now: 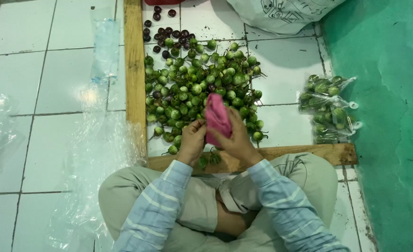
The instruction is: Sort and clean small green vegetables using a cloth and pack them into plastic bags
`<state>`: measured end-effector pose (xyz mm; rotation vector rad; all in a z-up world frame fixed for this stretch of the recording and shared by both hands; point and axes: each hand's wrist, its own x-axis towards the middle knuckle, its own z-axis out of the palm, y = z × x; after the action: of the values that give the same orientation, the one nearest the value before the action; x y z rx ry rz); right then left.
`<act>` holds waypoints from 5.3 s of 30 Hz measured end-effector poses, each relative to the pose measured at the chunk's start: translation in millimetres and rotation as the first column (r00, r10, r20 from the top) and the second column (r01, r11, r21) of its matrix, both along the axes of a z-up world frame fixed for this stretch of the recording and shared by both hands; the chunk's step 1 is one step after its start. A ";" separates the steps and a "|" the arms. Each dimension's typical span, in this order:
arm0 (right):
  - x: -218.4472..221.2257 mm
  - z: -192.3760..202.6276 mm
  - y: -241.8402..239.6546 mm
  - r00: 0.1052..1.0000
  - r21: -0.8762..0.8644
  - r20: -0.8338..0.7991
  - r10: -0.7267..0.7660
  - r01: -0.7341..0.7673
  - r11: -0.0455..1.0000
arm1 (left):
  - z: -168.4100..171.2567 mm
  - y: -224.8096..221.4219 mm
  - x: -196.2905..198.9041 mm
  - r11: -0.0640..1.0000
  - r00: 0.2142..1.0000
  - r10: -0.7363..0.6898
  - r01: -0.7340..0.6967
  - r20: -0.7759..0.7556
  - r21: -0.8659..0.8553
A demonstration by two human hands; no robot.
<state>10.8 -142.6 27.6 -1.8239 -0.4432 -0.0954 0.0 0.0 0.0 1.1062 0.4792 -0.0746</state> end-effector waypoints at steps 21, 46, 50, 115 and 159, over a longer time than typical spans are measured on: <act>-3.9 47.4 3.0 0.984 0.020 -0.123 -0.125 0.129 0.991 | -8.1 18.0 2.5 0.999 0.989 -0.041 0.045 0.141 -0.020; -14.0 69.9 9.5 0.967 -0.022 -0.195 -0.163 0.162 0.987 | 8.9 17.6 -5.4 0.937 0.911 -0.205 0.076 0.358 0.342; -14.6 60.0 5.1 0.942 0.000 -0.277 -0.188 0.195 0.981 | 15.1 12.2 -6.2 0.928 0.910 -0.219 0.083 0.352 0.363; -8.9 -16.7 -26.4 0.943 -0.703 -0.178 -0.279 0.076 0.707 | 3.6 24.7 -34.9 -0.014 0.674 -0.642 0.468 -0.367 0.884; 20.4 1.8 184.8 0.969 -0.048 0.176 0.171 -0.165 0.985 | 149.9 202.4 -36.2 0.860 0.964 0.215 -0.262 0.154 0.438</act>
<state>31.2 42.2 29.5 -1.8093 -0.7287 -0.1378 -36.2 202.4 149.9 1.4937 0.5560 0.3289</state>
